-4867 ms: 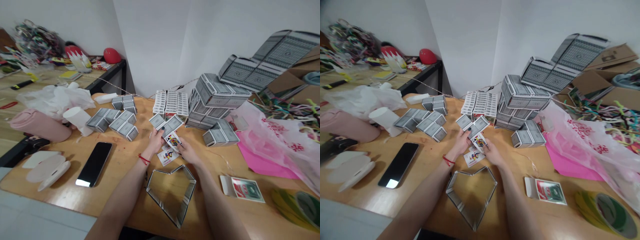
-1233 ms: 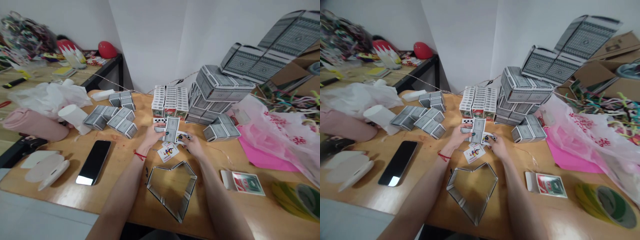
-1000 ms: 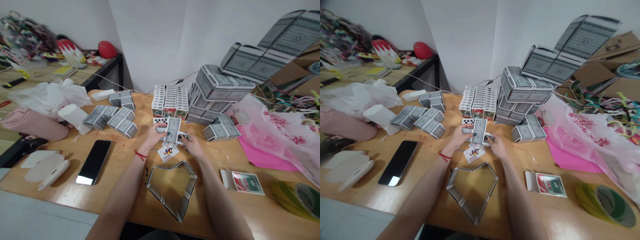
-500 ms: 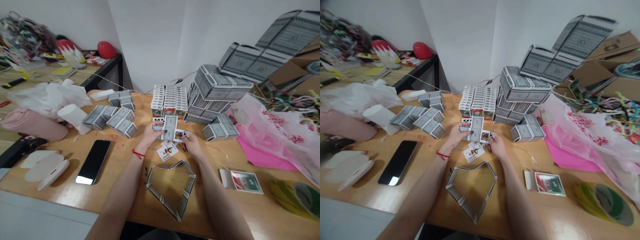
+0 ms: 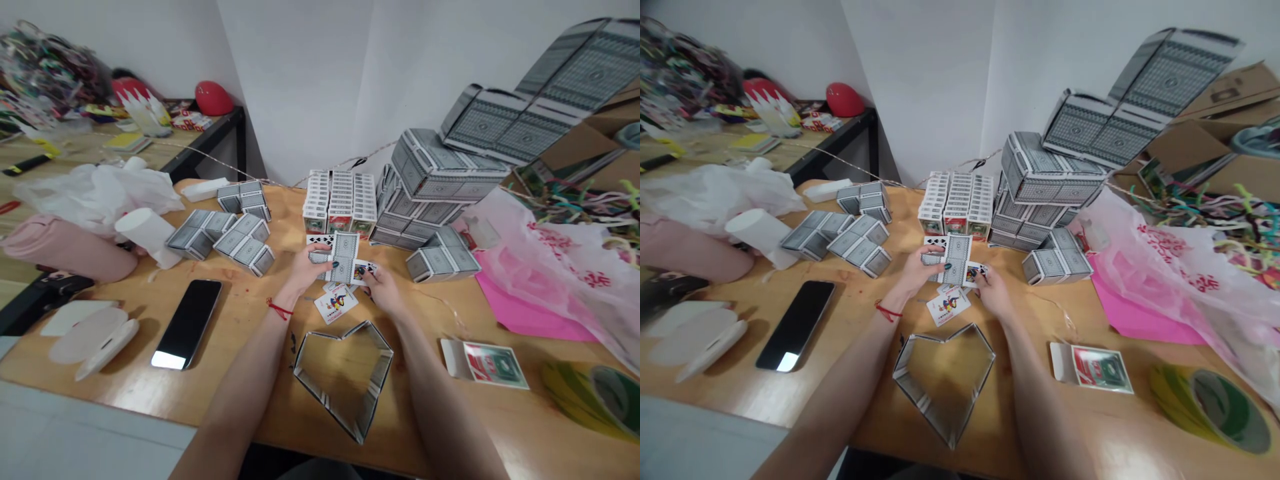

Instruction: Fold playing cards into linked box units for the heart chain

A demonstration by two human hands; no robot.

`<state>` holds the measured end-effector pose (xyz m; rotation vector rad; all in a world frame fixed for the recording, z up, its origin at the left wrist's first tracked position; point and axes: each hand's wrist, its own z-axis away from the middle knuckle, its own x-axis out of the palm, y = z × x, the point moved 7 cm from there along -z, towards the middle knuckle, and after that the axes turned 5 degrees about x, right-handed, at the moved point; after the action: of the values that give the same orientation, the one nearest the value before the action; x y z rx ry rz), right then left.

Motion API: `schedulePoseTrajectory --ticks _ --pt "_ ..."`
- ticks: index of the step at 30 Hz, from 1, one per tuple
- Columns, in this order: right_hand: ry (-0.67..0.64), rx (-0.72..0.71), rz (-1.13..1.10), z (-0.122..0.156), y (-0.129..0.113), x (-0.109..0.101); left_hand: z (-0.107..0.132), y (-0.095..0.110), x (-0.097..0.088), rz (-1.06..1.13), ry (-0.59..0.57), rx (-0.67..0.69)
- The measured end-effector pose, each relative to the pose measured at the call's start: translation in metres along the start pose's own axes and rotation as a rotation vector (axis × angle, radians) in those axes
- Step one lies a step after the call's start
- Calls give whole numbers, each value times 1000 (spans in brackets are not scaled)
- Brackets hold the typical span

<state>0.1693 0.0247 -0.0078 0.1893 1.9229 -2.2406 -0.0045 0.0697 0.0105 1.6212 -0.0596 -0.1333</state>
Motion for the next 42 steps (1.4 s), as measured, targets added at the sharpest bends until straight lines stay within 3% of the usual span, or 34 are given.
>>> schedulePoseTrajectory --ticks 18,29,36,42 --pt "-24 42 -131 2 1 4 1 -4 9 -57 -24 63" --pt "-1 68 -49 3 1 4 2 -3 12 -26 -36 37" --pt "113 59 -22 1 3 -5 1 1 12 -14 -43 59" --pt "204 -20 30 3 -1 -10 4 8 8 -229 57 155"
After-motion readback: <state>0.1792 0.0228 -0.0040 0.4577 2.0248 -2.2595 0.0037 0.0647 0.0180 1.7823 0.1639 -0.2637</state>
